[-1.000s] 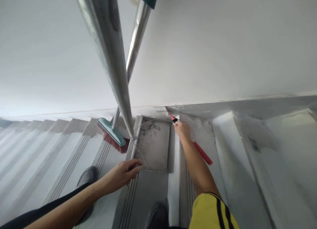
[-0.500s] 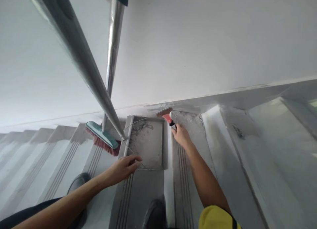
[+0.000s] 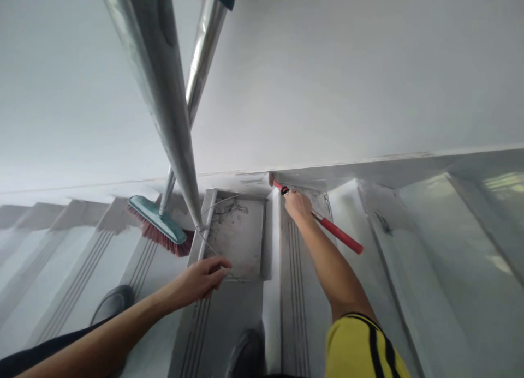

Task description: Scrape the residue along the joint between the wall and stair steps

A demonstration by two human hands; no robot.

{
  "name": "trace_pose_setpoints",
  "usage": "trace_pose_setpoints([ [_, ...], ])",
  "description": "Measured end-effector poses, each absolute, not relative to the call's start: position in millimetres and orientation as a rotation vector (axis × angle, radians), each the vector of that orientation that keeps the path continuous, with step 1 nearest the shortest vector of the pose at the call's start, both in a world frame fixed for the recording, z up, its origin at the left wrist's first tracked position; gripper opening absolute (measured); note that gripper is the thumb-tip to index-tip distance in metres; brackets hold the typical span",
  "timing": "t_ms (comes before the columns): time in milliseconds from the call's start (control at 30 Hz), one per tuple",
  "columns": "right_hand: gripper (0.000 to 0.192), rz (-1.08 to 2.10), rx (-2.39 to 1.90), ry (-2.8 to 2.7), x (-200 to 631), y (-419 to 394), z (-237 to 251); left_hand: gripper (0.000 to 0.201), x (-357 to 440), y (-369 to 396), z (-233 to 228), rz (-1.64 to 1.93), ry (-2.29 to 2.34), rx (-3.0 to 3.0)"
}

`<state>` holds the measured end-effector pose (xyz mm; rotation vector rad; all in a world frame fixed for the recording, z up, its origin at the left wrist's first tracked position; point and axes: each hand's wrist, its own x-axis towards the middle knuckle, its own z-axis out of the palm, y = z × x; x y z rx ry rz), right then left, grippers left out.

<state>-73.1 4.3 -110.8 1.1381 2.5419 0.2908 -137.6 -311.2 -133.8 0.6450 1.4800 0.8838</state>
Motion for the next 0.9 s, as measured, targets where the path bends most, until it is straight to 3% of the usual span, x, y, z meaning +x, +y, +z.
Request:
trace_pose_setpoints([
  [267, 0.039, 0.249, 1.305, 2.568, -59, -1, -114, 0.043, -136, -314, -132, 0.896, 1.49, 0.612],
  [467, 0.038, 0.129, 1.171, 2.601, -105, -29, -140, 0.04, -135, -318, -130, 0.891, 1.482, 0.58],
  [700, 0.043, 0.182, 1.389, 2.49, -74, -15, -124, 0.045, -139, -322, -129, 0.946, 1.467, 0.513],
  [900, 0.04, -0.081, 1.203, 2.55, -142, -64, -153, 0.043, -136, -326, -130, 0.97, 1.474, 0.512],
])
